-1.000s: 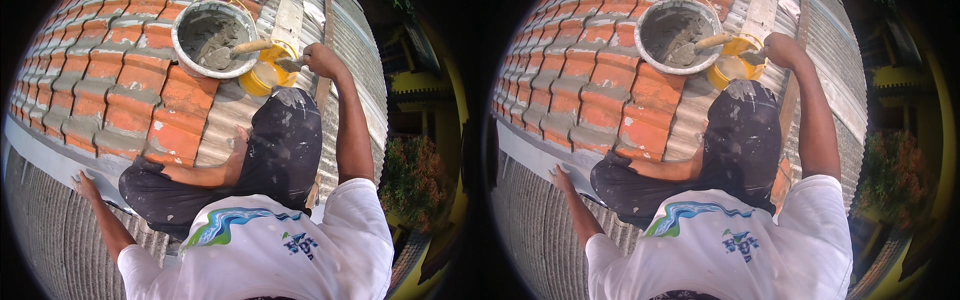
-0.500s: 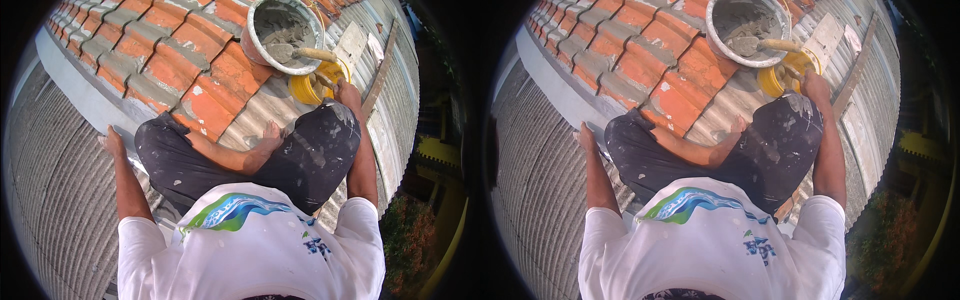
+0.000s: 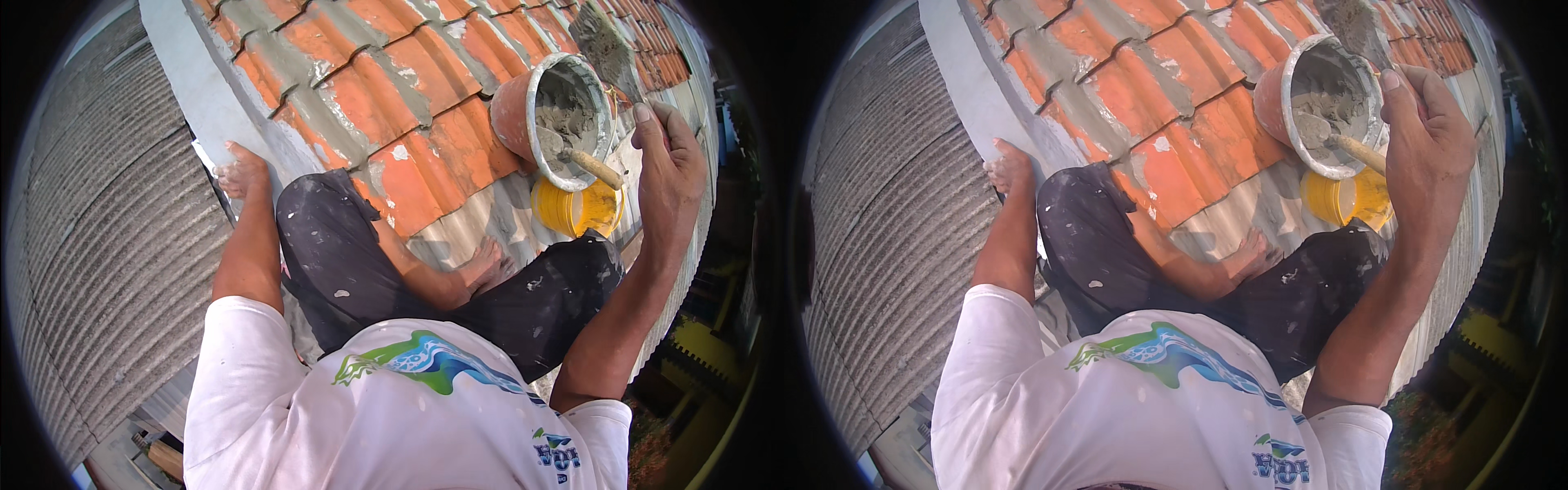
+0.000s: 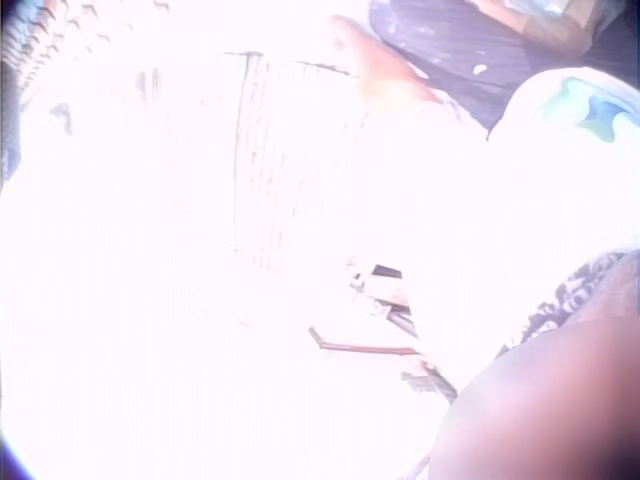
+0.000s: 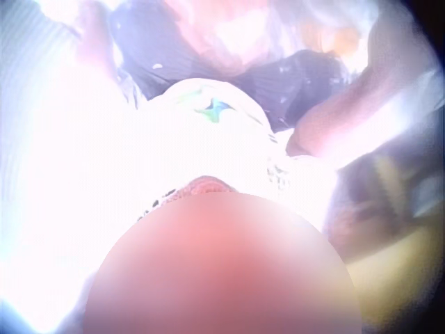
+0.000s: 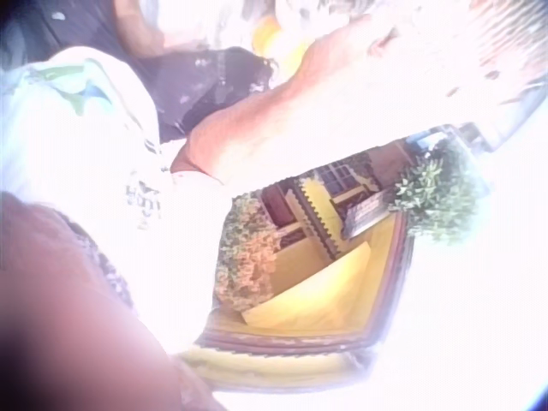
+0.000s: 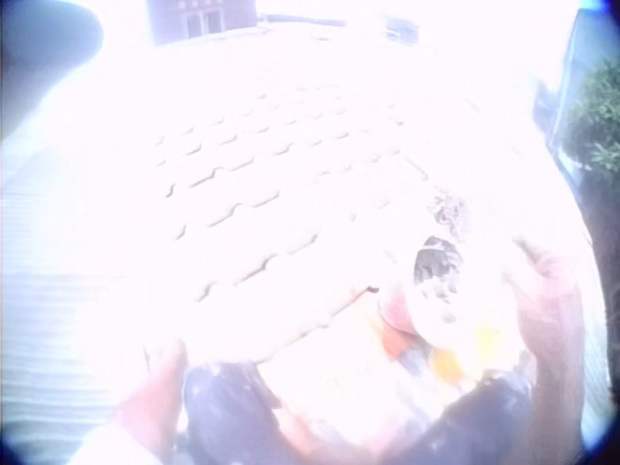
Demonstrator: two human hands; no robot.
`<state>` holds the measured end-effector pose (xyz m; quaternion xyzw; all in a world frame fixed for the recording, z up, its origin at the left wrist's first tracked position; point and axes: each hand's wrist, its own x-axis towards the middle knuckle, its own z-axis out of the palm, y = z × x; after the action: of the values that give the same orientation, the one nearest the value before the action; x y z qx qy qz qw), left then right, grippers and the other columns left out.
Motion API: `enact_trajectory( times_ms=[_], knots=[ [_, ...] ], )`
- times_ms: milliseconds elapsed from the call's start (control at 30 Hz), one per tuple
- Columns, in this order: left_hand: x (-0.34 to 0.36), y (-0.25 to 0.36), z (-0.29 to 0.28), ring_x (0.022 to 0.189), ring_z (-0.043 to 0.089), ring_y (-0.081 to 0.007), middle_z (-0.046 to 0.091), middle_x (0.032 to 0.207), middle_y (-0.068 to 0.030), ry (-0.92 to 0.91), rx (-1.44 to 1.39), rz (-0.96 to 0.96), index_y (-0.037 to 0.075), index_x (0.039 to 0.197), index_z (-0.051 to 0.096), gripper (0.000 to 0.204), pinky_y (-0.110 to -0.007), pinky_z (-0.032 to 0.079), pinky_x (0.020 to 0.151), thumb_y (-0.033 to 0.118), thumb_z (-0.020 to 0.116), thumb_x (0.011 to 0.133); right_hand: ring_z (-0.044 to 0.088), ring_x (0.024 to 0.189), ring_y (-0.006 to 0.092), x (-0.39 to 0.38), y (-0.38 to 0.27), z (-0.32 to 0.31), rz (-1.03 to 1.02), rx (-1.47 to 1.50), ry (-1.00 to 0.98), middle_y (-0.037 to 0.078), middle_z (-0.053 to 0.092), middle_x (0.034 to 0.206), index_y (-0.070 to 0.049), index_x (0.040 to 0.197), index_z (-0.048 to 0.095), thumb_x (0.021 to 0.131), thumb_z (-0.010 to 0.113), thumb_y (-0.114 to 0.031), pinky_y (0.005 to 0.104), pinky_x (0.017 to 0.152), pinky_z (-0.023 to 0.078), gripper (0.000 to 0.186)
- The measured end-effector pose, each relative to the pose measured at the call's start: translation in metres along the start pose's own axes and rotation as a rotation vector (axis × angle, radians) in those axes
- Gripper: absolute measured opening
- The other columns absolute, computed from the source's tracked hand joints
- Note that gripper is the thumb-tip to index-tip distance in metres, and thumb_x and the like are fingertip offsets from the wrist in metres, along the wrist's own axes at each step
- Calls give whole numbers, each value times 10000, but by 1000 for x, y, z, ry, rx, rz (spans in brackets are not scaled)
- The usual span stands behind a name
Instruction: The person is on a tiled roof, using a trowel to scoop cement from a bucket and apply it to the gaps between the orange roof tiles. They repeatedly smooth the cement into the joints to seal them.
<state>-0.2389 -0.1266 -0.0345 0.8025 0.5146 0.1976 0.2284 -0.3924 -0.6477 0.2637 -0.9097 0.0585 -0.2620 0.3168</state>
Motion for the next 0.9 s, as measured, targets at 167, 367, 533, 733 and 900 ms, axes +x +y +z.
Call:
enact_trajectory(
  times_ms=[167,367,533,733,900],
  knots=[
    [3,-4,1,1380,550,-441,593,1410,-324,-36,-8,4,-116,1445,498,961,-512,386,1194,739,421,1013,737,980,438,60,-11,230,11,-77,-244,266,763,1001,35,1077,748,996,630,-291,530,913,552,357],
    [5,-7,15,1392,528,-434,594,1407,-313,66,-45,37,-120,1455,492,975,-520,360,1199,739,476,992,752,1024,430,96,31,388,39,-270,-435,281,770,1024,40,1015,779,911,618,-207,494,910,596,313],
    [6,-7,15,1368,538,-432,599,1391,-313,47,-7,46,-130,1445,491,966,-520,359,1195,722,495,990,749,1039,438,123,60,430,-69,-238,-559,278,775,1079,42,989,785,891,595,-236,487,925,595,351],
    [6,-4,11,1362,539,-437,596,1392,-312,3,-10,12,-138,1451,472,980,-523,360,1194,723,498,986,744,1029,457,149,90,438,-249,-328,-533,270,781,1046,35,943,794,876,596,-244,495,946,580,349],
    [7,-4,13,1370,535,-434,587,1405,-312,17,-8,25,-135,1462,461,991,-525,355,1198,733,489,985,776,948,386,138,90,454,-369,-468,-563,201,800,957,-46,900,818,858,675,-146,458,817,602,179]
  ],
)
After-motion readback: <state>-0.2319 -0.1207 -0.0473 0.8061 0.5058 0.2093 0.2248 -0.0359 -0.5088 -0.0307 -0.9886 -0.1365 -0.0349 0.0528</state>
